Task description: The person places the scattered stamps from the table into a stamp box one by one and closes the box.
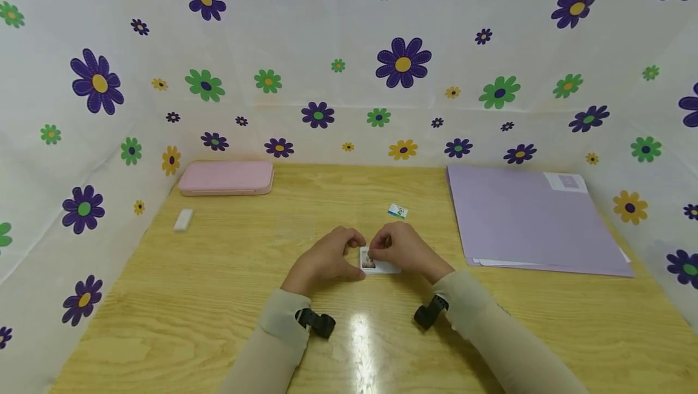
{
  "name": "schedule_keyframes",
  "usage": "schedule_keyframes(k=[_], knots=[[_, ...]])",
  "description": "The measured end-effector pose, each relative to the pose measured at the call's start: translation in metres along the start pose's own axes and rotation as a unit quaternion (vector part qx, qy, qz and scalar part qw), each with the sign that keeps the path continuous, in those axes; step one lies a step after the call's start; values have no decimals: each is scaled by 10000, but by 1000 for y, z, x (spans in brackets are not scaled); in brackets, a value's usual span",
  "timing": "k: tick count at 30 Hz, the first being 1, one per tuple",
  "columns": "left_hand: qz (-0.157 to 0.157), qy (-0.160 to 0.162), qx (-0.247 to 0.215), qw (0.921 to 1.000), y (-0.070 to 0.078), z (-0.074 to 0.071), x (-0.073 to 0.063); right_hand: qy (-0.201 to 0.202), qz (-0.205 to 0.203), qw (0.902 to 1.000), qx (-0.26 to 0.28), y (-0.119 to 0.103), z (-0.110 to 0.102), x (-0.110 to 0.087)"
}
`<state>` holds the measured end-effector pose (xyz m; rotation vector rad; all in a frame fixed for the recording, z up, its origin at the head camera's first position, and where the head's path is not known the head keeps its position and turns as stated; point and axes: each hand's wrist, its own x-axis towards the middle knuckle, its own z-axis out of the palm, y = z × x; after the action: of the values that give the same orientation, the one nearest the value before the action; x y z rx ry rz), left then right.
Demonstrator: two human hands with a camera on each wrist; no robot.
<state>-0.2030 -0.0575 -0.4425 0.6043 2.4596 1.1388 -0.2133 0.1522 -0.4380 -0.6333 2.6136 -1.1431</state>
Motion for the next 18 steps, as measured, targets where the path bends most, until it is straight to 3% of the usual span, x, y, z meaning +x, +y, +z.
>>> schedule_keyframes(k=[8, 18], knots=[[-88, 8, -2, 10000, 1, -1, 1, -56, -20, 9998, 213, 1, -1, 0], [-74, -24, -77, 9999, 2, -2, 0, 47, 44, 9999, 112, 1, -1, 1]])
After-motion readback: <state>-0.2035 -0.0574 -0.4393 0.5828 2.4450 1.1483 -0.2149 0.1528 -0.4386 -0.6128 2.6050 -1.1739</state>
